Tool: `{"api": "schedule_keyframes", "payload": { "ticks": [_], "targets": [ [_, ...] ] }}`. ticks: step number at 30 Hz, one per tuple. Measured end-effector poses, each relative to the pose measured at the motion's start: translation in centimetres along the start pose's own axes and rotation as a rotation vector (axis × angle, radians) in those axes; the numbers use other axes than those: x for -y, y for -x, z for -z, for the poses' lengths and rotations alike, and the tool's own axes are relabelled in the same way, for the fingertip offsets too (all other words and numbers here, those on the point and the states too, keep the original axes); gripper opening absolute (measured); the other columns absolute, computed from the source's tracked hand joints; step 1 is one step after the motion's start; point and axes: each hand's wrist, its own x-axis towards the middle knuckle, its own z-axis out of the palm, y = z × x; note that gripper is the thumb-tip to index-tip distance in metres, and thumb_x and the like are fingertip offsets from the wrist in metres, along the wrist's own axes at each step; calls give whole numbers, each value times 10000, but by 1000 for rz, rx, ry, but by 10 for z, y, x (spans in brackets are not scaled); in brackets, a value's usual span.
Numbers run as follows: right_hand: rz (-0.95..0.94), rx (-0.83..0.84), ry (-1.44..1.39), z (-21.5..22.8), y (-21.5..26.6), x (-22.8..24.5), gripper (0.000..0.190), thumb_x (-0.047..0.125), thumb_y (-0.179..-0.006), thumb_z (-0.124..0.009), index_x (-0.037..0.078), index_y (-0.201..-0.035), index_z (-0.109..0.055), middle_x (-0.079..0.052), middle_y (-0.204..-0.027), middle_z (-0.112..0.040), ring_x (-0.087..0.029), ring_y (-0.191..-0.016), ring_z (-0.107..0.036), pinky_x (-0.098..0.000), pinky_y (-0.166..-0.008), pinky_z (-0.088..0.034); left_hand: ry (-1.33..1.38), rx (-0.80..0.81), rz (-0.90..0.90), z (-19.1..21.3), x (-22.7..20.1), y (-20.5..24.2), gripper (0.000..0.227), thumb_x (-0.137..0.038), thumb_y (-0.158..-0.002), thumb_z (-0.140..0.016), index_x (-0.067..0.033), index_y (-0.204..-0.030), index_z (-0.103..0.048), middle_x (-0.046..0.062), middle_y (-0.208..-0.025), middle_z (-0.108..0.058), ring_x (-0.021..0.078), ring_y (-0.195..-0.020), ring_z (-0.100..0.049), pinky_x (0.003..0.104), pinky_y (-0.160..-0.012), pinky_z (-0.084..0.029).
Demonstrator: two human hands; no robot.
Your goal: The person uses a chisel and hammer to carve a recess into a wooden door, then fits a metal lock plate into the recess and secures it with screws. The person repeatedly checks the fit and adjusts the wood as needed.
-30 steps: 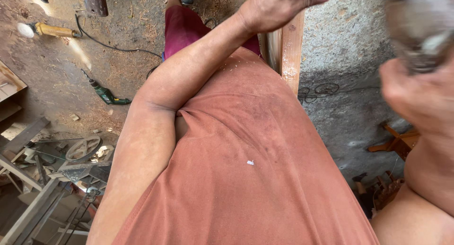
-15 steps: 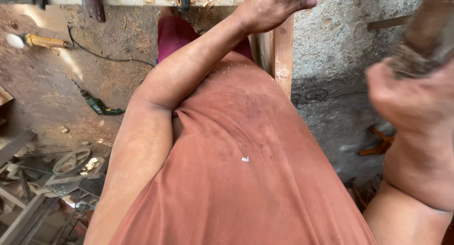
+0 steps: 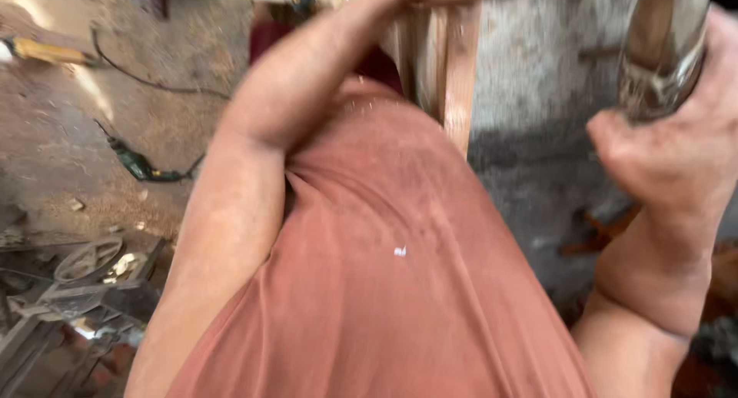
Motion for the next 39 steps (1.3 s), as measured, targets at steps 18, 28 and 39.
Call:
{"api": "schedule_keyframes", "payload": {
  "ticks": [18,28,39],
  "targets": [
    [-170,-44,-81,-9,17,-4,636,-12,-860,-663,-47,-1468,-479,-202,-1156,-631,-277,-994,-650,-320,-891,-542,355,-7,-53,-2,26,4,156,-185,-1088,-813,-87,-1111,-694,-9,-1019,-708,88,-973,-686,273,-900,-620],
    [-94,-196,-18,-5,5,4,679,-21,-901,-735,-48,-1489,-397,-281,-1062,-662,-351,-785,-673,-387,-642,-556,141,2,33,-2,28,-6,230,-248,-1000,-848,-80,-1033,-693,31,-936,-726,142,-884,-721,299,-813,-622],
    [-46,-69,56,-14,-6,25,732,-31,-788,-742,-56,-1446,-422,-277,-1071,-692,-366,-903,-744,-403,-782,-631,-46,-492,-231,-18,20,-12,360,-202,-875,-888,-71,-1113,-652,84,-996,-711,177,-895,-720,324,-767,-603]
  ]
}}
